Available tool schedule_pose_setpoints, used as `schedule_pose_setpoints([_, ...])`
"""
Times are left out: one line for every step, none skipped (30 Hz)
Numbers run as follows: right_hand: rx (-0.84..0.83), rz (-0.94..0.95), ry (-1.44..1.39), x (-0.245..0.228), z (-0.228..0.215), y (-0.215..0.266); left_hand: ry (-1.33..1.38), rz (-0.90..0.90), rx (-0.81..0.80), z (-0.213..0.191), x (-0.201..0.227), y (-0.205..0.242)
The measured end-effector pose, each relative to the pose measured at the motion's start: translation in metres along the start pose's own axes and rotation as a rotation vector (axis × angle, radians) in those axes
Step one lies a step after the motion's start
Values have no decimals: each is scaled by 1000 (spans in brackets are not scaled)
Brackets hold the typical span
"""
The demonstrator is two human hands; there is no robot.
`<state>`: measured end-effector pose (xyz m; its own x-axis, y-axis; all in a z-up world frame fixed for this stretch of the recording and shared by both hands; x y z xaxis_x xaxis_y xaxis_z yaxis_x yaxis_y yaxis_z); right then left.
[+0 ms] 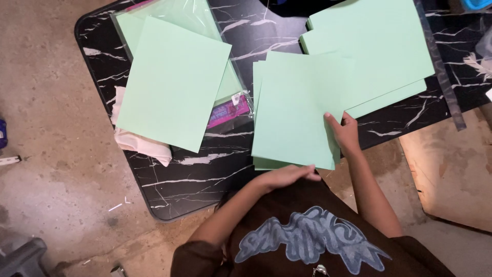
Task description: The person stands at a table and repeatedly picks up light green sheets of paper from a stack, folds them in half, and places them onto a separate pile. The person handles the paper by hand throughout the process.
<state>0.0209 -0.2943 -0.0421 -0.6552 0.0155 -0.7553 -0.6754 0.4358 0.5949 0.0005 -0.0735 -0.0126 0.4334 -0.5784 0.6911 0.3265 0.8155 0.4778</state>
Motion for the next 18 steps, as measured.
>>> schedule_pose_setpoints([1, -1, 0, 0, -1, 0, -2, 1, 0, -1, 2, 10])
schedule_pose_setpoints([-12, -49, -5, -3, 0, -1, -119, 79, -1, -2, 13, 20])
schedule_pose_setpoints([-27, -95, -11, -6, 1, 0, -235, 155, -1, -2, 24, 32])
schedule_pose_setpoints([-27, -95, -11, -5, 1, -2, -236, 155, -1, -10, 30, 53])
schedule_pose_setpoints([-23, -72, 19, -3, 1, -3, -108, 157, 324, -44, 34, 86])
schedule_pose_setpoints([-20, -49, 49, 0, 0, -4, 25, 152, 647, -73, 33, 126])
schedule_pose_setpoints([-17, -49, 46, 0, 1, -4, 22, 151, 645, -90, 14, 141])
schedule_pose_setpoints([-24, -44, 70, 1, 1, -3, 46, 315, 1004, -122, 2, 187])
schedule_pose_setpoints([-27, -40, 94, 0, 0, -3, 66, 491, 1357, -142, -13, 236])
schedule_pose_setpoints([-21, -41, 91, 5, -1, -6, 62, 493, 1352, -161, -33, 251])
schedule_pose_setpoints([-33, -97, 64, 6, -1, -9, 8, 404, 1645, -176, -59, 289])
schedule_pose_setpoints([-45, -152, 38, 6, -1, -11, -52, 301, 1934, -184, -83, 326])
schedule_pose_setpoints([-45, -156, 36, 5, 0, -11, -54, 304, 1936, -177, -63, 336])
schedule_pose_setpoints([-47, -129, 41, 6, 1, -12, 344, 410, 1837, -176, -68, 336])
schedule_pose_setpoints([-47, -99, 46, 9, 0, -11, 730, 502, 1687, -171, -70, 327])
schedule_pose_setpoints([-45, -99, 45, 3, 2, -10, 729, 503, 1686, -172, -71, 327])
schedule_pose_setpoints([-38, -48, 53, 3, 1, -7, 645, 523, 1749, -170, -69, 333])
schedule_pose_setpoints([-31, 2, 60, 4, 1, -4, 559, 542, 1810, -167, -67, 339])
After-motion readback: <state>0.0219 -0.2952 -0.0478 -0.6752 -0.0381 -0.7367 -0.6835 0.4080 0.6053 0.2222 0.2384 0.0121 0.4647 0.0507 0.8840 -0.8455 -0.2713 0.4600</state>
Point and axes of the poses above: each hand's wrist, its own y-axis away from the middle knuckle, its own z-axis out of the palm, x = y × z, the point moved 9 cm from there along -y, towards the middle knuckle, and after that the axes turned 14 degrees about -x, right-handed, at the moved point
